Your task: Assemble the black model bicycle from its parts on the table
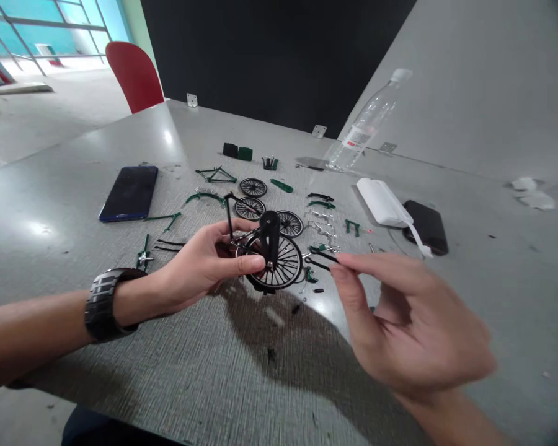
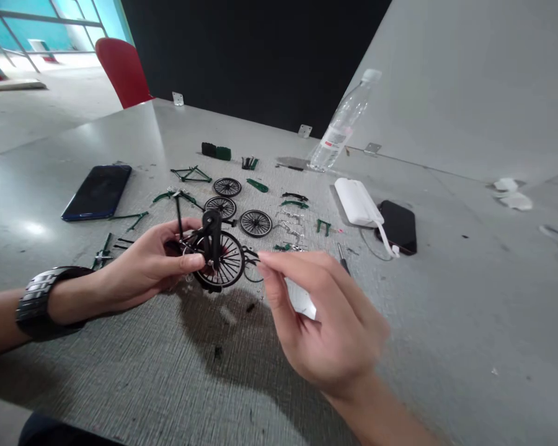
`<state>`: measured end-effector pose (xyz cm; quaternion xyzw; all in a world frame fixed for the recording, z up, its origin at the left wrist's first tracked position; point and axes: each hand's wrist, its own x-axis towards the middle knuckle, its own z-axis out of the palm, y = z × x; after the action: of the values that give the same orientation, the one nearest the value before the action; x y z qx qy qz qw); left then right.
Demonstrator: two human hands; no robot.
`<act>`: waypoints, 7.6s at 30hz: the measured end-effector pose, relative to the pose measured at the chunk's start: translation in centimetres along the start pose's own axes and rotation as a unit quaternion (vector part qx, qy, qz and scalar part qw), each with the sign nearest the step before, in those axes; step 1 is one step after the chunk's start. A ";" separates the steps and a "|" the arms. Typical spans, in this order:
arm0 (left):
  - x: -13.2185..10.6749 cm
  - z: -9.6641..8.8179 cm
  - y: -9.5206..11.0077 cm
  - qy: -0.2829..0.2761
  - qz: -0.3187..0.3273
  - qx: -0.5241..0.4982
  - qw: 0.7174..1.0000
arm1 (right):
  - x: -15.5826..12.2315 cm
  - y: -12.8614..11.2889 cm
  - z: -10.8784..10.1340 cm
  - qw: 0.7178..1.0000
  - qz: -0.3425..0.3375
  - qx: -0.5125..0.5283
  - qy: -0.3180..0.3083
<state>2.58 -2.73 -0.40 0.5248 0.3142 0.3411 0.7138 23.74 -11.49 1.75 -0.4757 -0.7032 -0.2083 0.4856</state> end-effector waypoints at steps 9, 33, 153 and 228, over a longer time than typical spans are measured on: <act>-2.3 -0.7 2.0 -0.041 0.291 0.323 0.900 | -0.2 0.6 0.7 0.996 0.065 0.037 0.042; -0.5 0.8 0.6 0.000 0.059 0.046 0.997 | 0.2 -0.4 -0.3 0.998 -0.001 0.031 -0.048; -0.6 1.0 0.8 -0.006 -0.036 -0.069 0.997 | 0.0 0.1 -0.8 0.961 -0.082 0.049 -0.261; -0.5 0.8 0.6 -0.001 -0.047 -0.079 0.996 | 0.9 -0.1 -0.8 0.951 -0.041 0.024 -0.305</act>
<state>2.80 -3.41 0.46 0.4521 0.3096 0.3303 0.7685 23.99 -11.67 2.91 -0.4754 -0.8414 -0.0567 0.2505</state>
